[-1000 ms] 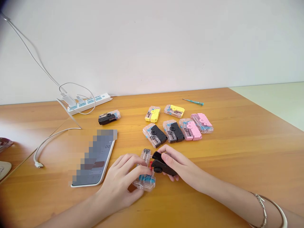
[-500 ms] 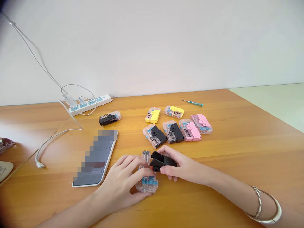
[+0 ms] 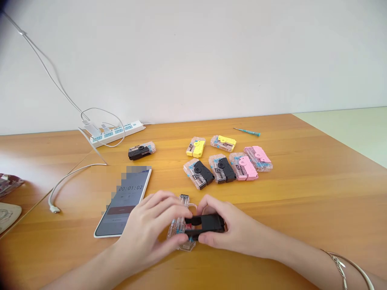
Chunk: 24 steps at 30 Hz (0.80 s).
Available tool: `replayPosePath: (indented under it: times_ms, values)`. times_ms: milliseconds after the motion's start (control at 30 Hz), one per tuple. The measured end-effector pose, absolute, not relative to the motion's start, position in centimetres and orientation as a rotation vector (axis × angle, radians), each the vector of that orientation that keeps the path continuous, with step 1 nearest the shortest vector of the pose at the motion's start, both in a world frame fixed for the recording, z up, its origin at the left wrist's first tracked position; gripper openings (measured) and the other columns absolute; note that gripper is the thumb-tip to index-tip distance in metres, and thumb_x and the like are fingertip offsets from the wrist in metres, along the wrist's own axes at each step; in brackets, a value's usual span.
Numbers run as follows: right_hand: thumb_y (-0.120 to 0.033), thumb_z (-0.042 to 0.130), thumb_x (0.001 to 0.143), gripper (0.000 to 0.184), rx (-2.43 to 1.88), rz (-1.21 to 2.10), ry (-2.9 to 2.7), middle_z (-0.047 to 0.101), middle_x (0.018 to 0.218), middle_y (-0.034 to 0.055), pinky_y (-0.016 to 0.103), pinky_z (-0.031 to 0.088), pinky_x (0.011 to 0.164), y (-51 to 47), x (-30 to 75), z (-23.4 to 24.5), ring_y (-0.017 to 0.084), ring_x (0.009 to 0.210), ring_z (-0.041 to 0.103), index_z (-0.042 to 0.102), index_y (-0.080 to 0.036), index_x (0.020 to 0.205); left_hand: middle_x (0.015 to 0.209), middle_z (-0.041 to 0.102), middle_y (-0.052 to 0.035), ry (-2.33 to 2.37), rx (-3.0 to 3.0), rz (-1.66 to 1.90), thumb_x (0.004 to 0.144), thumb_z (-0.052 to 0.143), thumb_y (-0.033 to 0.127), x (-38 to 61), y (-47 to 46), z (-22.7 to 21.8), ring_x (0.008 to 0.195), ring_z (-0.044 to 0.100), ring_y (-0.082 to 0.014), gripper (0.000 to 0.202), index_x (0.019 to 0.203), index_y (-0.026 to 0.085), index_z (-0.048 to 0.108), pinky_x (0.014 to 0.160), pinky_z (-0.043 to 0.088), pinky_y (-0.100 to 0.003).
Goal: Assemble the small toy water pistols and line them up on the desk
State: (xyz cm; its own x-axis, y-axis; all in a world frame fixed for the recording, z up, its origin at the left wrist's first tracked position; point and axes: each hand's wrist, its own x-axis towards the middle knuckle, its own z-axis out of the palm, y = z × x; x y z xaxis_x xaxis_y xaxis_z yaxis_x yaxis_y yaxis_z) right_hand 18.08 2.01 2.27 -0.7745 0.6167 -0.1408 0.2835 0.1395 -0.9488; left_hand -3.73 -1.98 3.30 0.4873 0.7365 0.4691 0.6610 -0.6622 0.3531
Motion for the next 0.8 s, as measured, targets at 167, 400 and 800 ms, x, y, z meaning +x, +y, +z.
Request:
replayPosePath:
  times_ms: [167,400,800]
  values:
    - [-0.041,0.065,0.078,0.025,-0.868,1.511,-2.219,0.059,0.084,-0.0009,0.024,0.043,0.063,1.6,18.1,3.4,0.014,0.072,0.053,0.056,-0.022,0.092,0.076,0.067,0.0031,1.079,2.643,0.9,0.079,0.057,0.019,-2.9,-2.9,3.6,0.07,0.058,-0.0148,0.005,0.082,0.022,0.059,0.064,0.042,-0.029]
    - [-0.031,0.056,0.083,0.02,-1.014,1.423,-2.109,0.062,0.075,-0.003,0.025,0.047,0.06,1.4,18.0,4.1,0.014,0.065,0.057,0.047,-0.025,0.1,0.062,0.061,0.002,1.156,2.476,0.86,0.084,0.054,0.024,-2.8,-2.8,3.0,0.066,0.054,-0.016,0.016,0.069,0.02,0.056,0.056,0.039,-0.026]
    - [-0.022,0.053,0.086,0.006,-0.728,0.026,-2.382,0.061,0.065,-0.0018,0.025,0.041,0.052,0.6,18.2,3.3,0.014,0.056,0.057,0.051,-0.023,0.081,0.057,0.055,0.0002,1.237,2.041,1.02,0.09,0.046,0.023,-2.1,-3.1,2.0,0.064,0.051,-0.0165,0.029,0.064,0.02,0.059,0.056,0.046,-0.025]
